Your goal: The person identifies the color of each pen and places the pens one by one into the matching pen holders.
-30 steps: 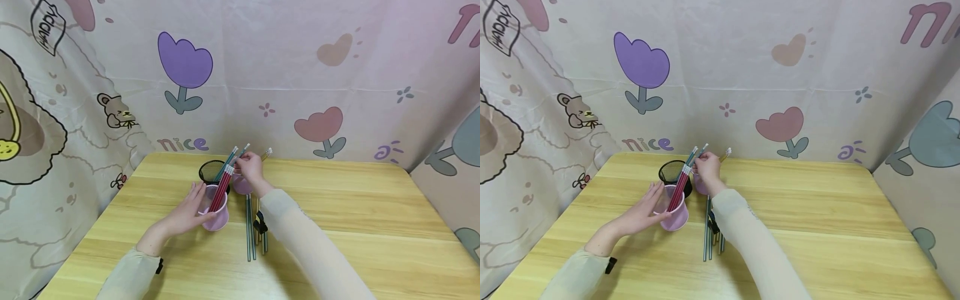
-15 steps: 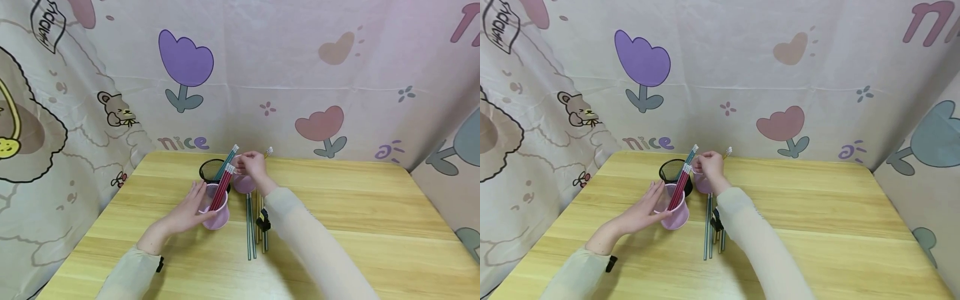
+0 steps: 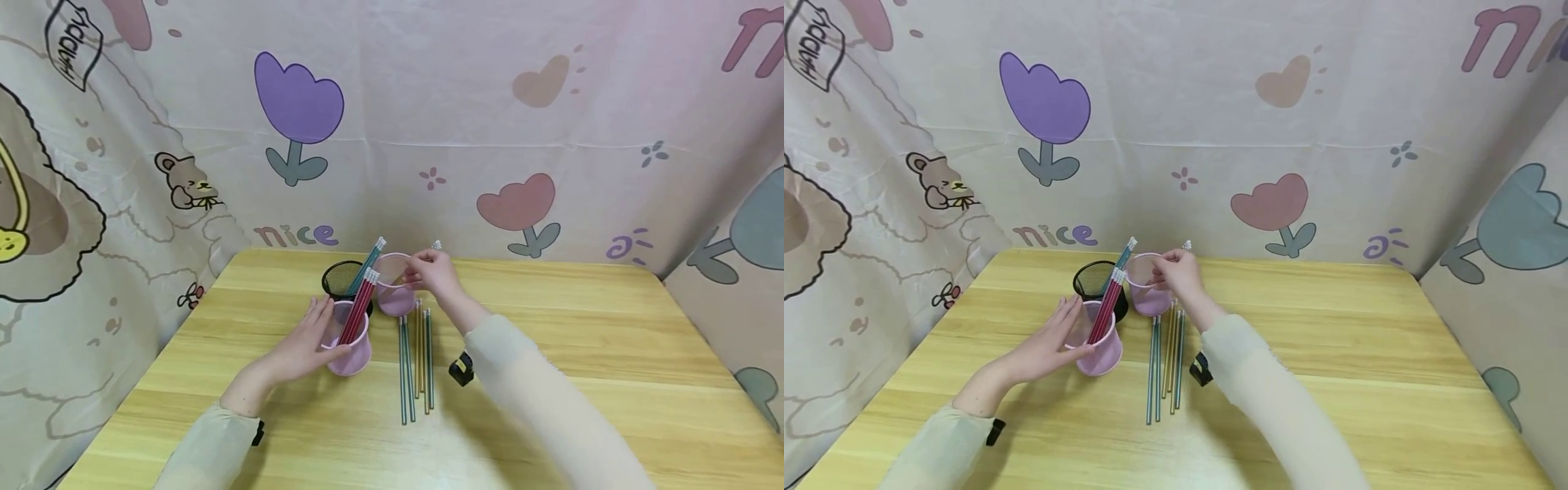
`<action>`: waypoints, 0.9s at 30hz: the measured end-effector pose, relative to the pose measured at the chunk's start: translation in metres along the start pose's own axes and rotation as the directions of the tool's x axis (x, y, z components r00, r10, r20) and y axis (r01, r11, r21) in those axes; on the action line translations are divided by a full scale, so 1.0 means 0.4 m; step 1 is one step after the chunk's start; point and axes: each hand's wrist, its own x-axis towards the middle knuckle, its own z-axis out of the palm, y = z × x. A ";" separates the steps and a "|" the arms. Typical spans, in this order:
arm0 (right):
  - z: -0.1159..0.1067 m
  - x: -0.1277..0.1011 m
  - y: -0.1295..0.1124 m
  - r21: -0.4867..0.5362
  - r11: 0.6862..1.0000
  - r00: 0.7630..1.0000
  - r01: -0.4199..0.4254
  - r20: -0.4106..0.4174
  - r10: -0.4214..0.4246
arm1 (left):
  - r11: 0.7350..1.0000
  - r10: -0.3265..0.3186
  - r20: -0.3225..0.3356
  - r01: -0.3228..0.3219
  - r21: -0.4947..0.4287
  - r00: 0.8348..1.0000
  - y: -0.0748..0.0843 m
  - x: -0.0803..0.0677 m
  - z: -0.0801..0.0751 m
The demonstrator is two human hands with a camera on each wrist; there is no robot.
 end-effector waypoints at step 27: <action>-0.214 -0.041 0.172 -0.308 0.926 0.973 -0.219 0.002 0.230 | 1.000 0.019 -0.011 -0.019 0.011 1.000 -0.004 -0.001 0.002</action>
